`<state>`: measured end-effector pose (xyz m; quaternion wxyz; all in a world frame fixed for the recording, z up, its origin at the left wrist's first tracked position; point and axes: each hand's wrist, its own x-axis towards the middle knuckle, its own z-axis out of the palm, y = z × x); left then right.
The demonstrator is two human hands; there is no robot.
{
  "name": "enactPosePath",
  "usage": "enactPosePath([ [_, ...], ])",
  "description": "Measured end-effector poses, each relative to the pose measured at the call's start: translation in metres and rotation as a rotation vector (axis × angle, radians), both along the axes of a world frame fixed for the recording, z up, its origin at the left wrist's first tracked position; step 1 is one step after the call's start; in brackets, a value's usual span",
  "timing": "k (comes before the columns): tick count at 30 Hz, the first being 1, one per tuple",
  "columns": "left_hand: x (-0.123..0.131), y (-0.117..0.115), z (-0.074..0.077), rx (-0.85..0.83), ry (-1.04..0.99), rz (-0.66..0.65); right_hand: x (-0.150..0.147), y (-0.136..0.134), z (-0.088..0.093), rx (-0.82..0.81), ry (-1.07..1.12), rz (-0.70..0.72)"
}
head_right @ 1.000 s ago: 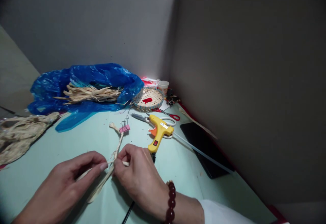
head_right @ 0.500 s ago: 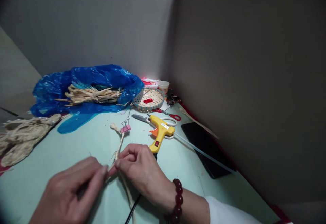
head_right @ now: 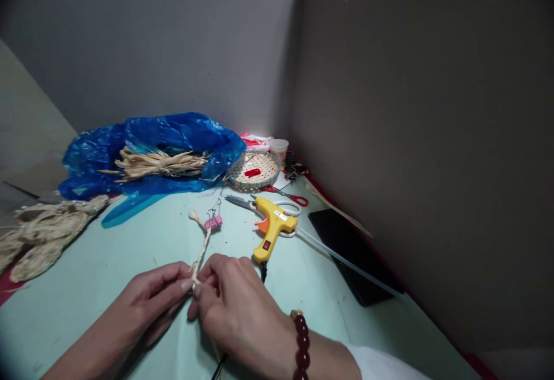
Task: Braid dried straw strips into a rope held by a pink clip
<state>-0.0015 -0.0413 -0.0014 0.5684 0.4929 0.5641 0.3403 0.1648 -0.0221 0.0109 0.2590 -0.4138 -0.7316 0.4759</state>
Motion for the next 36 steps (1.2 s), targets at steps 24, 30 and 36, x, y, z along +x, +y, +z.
enactPosePath([
  [24,0.002,-0.002,-0.002,-0.177,-0.158,0.100,-0.008,-0.007,-0.019,0.997,-0.031,0.112],
  [30,0.001,0.000,-0.002,-0.111,-0.095,0.111,0.007,0.032,0.019,0.526,-0.276,-0.181],
  [36,0.000,0.002,0.001,-0.088,-0.037,0.085,-0.017,0.088,0.035,0.412,-0.545,-0.078],
])
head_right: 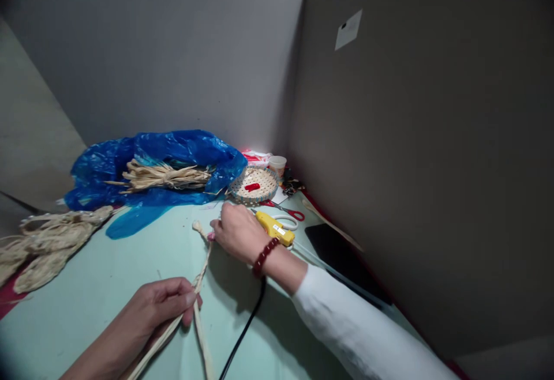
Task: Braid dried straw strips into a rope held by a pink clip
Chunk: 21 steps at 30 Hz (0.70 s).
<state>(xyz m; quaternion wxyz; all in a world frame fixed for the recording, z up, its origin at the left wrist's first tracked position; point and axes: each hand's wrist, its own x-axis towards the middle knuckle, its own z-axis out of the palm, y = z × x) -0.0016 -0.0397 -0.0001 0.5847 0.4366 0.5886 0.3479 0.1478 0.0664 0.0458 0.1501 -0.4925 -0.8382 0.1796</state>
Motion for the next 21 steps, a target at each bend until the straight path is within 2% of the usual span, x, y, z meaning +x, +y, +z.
enactPosePath([
  [5,-0.002,0.002,-0.005,-0.005,-0.002,0.038,-0.019,0.037,-0.001,-0.178,-0.056,0.087],
  [10,-0.003,0.002,-0.005,-0.008,0.008,0.021,-0.022,0.048,-0.005,-0.323,-0.074,0.083],
  [16,-0.005,0.004,-0.003,0.068,0.122,0.003,-0.029,0.047,-0.008,-0.350,-0.079,0.021],
  [21,-0.008,0.006,-0.001,0.078,0.136,0.056,-0.026,0.050,-0.003,-0.326,-0.043,0.013],
])
